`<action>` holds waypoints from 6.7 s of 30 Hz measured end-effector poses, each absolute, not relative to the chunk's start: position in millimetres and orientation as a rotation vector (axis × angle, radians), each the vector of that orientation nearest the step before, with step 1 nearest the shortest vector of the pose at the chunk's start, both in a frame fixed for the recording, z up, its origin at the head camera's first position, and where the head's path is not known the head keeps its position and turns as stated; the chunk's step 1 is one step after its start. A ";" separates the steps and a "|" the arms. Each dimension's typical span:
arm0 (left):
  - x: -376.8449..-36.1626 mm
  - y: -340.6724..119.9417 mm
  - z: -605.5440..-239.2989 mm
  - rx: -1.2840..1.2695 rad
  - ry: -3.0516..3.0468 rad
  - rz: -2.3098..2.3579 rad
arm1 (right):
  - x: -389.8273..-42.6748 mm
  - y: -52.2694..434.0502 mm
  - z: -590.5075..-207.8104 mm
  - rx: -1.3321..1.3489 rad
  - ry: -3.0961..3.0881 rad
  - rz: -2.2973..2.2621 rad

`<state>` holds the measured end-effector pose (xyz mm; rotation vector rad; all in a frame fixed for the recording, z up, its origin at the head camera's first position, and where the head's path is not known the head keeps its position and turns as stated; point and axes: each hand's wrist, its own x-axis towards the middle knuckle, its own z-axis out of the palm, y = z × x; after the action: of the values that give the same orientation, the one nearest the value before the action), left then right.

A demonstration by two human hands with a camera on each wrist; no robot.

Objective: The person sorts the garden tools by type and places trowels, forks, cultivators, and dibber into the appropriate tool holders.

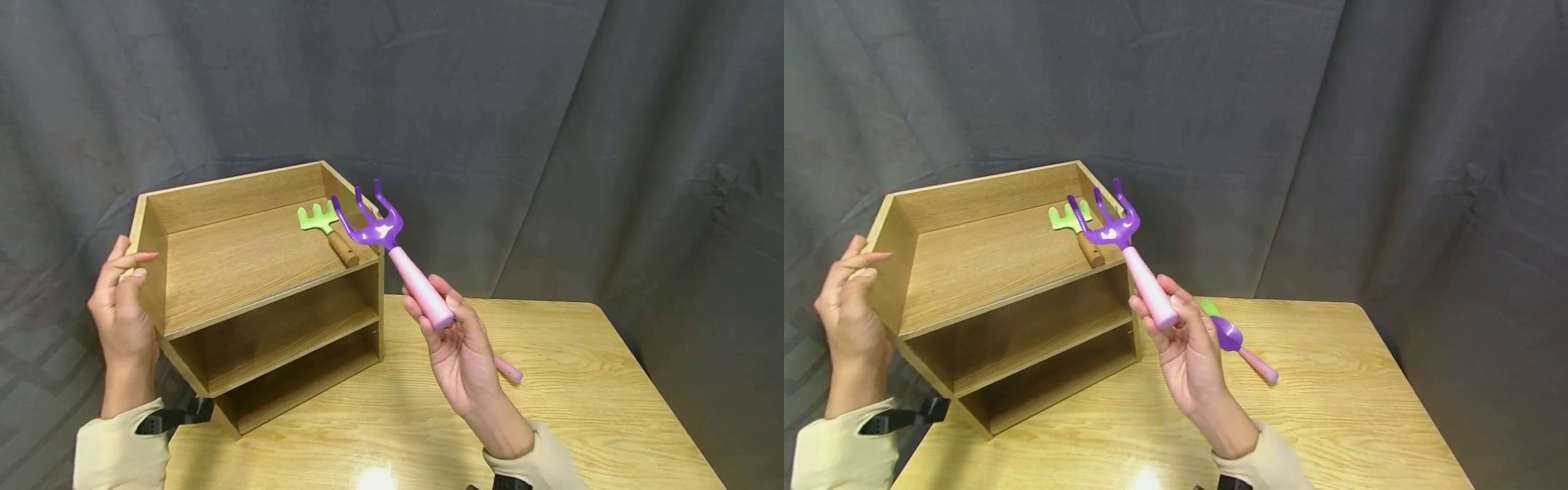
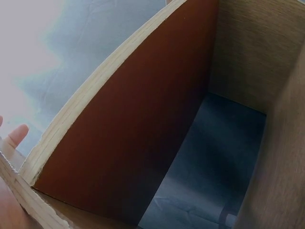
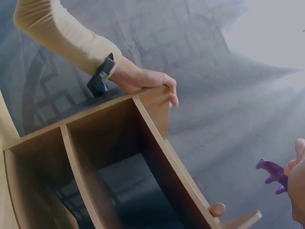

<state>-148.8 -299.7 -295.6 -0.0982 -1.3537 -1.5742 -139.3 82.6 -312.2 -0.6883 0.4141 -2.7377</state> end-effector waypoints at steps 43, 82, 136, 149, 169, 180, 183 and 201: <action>-149.1 -295.1 -296.3 -0.085 -1.372 -1.551 | -147.0 -11.3 -331.8 -0.464 0.584 -2.588; -150.3 -295.4 -296.8 -0.096 -1.360 -1.566 | -177.8 -87.6 -319.4 -0.328 0.609 -2.659; -148.4 -295.3 -297.5 -0.097 -1.365 -1.565 | -192.7 -102.6 -322.1 -0.787 2.042 -2.420; -150.6 -294.0 -298.4 -0.111 -1.372 -1.567 | -191.8 -96.7 -325.0 -0.923 2.384 -2.267; -149.8 -297.4 -295.6 -0.076 -1.444 -1.519 | -194.0 -97.2 -320.1 -0.904 2.454 -2.199; -143.9 -296.7 -296.6 -0.055 -1.379 -1.544 | -181.4 -76.2 -323.2 -1.041 2.477 -2.124; -143.3 -296.8 -297.3 -0.055 -1.374 -1.542 | -177.1 -67.3 -323.5 -1.178 2.513 -2.097; -153.5 -295.9 -301.5 -0.044 -1.418 -1.513 | -175.5 8.5 -326.9 -1.873 2.524 -1.889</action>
<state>-153.5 -295.9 -301.5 -0.0439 -1.4176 -1.5129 -175.5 8.5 -326.9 -1.8725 2.5243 -1.8889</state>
